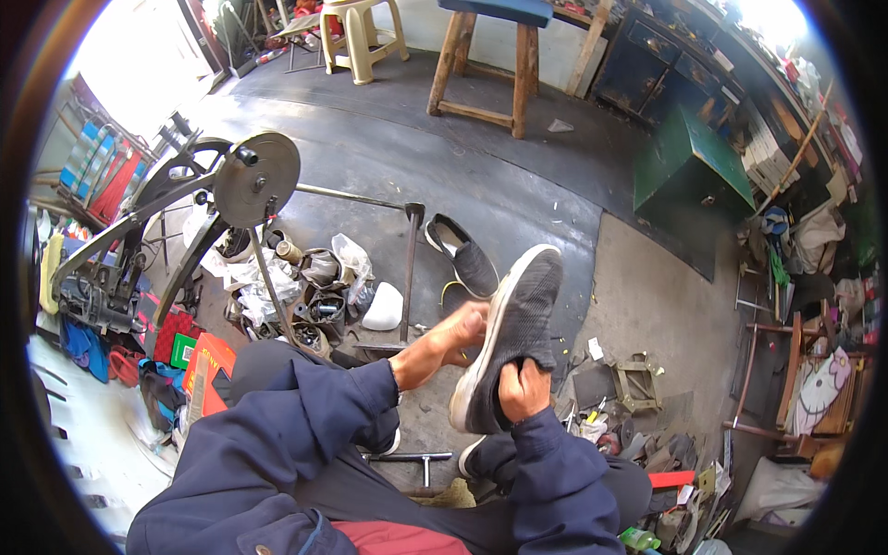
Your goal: The person removes the insole from a black slip-on shoe using shears, then inserts a new yellow insole. They adjust the shoe's upper and sole, inspect the fit, and prepare a needle and thread to stitch the shoe.
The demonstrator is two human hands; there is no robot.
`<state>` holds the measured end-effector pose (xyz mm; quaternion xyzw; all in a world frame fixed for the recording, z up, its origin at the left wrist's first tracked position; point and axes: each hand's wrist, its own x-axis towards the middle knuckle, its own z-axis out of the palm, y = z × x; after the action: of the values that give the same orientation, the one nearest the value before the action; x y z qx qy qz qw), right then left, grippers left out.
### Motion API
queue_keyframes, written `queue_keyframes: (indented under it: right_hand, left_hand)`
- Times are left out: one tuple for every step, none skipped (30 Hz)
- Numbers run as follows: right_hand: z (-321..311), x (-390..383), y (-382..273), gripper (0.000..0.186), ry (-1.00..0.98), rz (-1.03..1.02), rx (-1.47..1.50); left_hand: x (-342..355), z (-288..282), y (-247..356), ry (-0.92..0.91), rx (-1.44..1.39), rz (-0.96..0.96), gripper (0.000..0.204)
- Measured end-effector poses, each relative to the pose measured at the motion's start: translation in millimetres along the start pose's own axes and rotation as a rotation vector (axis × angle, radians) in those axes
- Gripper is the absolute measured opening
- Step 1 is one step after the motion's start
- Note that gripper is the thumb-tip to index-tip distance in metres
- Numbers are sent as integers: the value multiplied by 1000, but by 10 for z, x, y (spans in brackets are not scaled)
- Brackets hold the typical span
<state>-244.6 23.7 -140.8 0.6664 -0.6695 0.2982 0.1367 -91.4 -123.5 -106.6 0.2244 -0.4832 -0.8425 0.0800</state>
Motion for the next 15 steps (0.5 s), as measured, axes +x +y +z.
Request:
queue_keyframes:
  right_hand:
    - [-17, 42, -51, 30, -129, 162, 230]
    - [-10, 77, -137, 38, -126, 222, 443]
    - [2, 109, -226, 47, -96, 253, 601]
    - [21, 135, -315, 57, -109, 373, 861]
    - [24, 166, -352, 55, -107, 311, 817]
    - [29, 175, -392, 54, -133, 278, 749]
    - [26, 167, -418, 52, -158, 248, 676]
    - [29, 158, -426, 51, -181, 219, 599]
    - [50, 156, -417, 50, -189, 220, 513]
    - [57, 143, -399, 49, -216, 229, 599]
    - [84, 142, -379, 47, -232, 276, 681]
    - [91, 133, -359, 46, -277, 338, 693]
    - [95, 130, -340, 44, -277, 294, 673]
    - [101, 131, -331, 43, -252, 220, 657]
    - [101, 147, -309, 43, -269, 173, 571]
  left_hand:
    - [5, 5, 42, 37, -70, 53, 78]
    - [12, 10, 80, 72, -152, 67, 79]
    - [35, 28, 110, 33, -255, 189, 78]
    - [72, 38, 144, 33, -290, 291, 73]
    - [69, 55, 155, 43, -386, 263, 71]
    - [78, 68, 167, 44, -472, 248, 70]
    - [87, 100, 162, 55, -514, 249, 69]
    - [97, 134, 151, 66, -557, 252, 68]
    - [108, 172, 135, 75, -600, 254, 67]
    - [112, 205, 114, 99, -582, 273, 67]
    - [114, 231, 94, 124, -564, 291, 67]
    - [116, 248, 75, 150, -545, 308, 67]
    - [105, 260, 54, 154, -587, 264, 66]
    - [100, 258, 42, 147, -598, 257, 66]
    - [93, 252, 32, 139, -606, 249, 65]
